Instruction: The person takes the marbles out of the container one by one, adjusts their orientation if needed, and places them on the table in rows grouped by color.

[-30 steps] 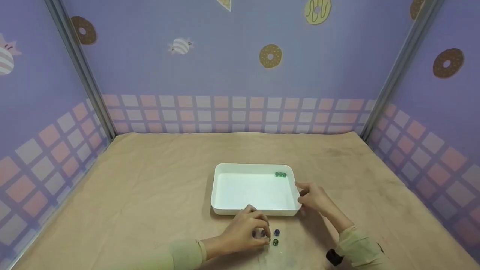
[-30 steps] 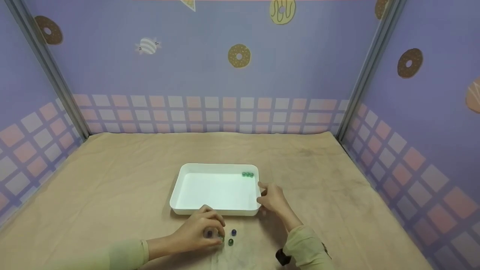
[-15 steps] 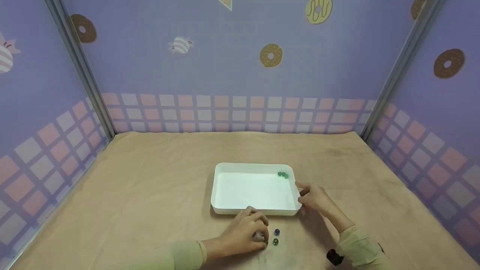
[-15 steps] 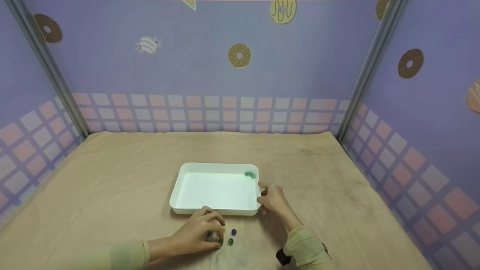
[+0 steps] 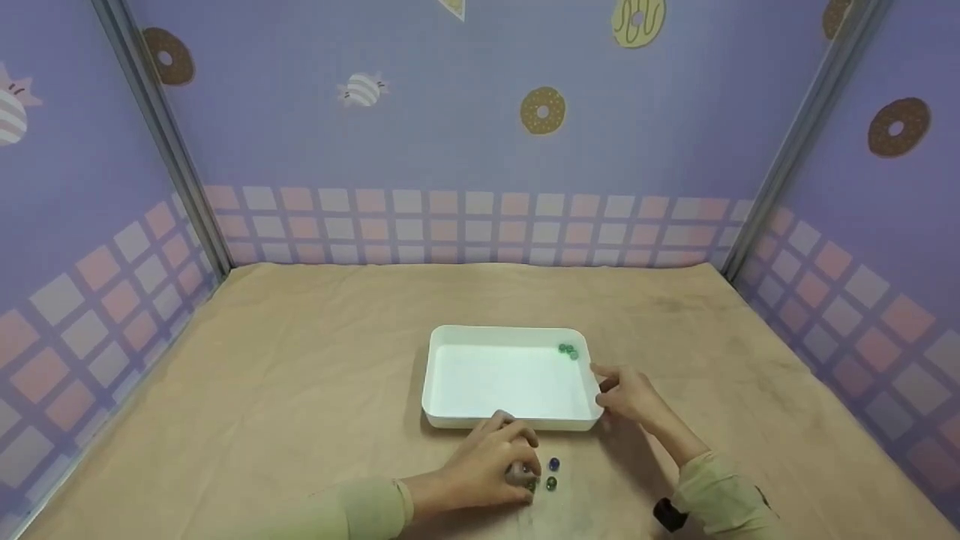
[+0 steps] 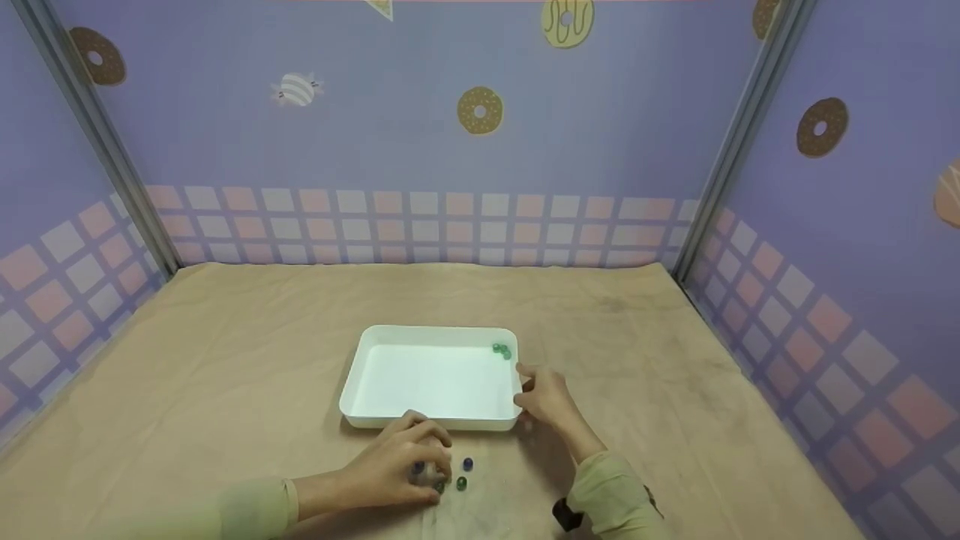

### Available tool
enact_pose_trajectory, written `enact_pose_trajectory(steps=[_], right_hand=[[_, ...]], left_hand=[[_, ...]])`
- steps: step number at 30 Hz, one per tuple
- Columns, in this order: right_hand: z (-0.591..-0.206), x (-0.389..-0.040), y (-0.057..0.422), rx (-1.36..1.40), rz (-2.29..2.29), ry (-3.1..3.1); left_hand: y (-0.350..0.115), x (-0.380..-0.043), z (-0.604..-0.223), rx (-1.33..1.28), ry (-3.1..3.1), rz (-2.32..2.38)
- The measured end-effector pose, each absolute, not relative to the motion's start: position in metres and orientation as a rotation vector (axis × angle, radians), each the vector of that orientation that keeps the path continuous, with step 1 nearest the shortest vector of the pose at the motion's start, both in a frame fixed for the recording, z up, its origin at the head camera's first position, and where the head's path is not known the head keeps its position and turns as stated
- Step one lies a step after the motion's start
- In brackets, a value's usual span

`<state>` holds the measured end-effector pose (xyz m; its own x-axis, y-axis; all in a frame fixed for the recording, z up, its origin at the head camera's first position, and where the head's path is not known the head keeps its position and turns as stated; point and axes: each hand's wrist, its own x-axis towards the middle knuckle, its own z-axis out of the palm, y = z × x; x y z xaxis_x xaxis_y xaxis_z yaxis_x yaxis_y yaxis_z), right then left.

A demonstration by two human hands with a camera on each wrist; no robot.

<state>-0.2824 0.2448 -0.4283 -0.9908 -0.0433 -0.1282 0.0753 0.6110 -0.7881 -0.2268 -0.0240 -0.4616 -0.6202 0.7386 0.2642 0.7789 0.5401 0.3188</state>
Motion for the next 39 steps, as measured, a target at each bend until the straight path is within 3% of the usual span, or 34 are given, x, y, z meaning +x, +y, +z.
enact_pose_trajectory(steps=[29,39], right_hand=[[-0.427,-0.283,0.241,-0.002,-1.218,2.744],[-0.426,-0.284,0.243,-0.074,-1.216,2.772]], left_hand=[[-0.026,-0.24,-0.433,-1.248,-2.575,-0.627],[-0.015,-0.265,-0.405,-1.124,-2.555,-0.652]])
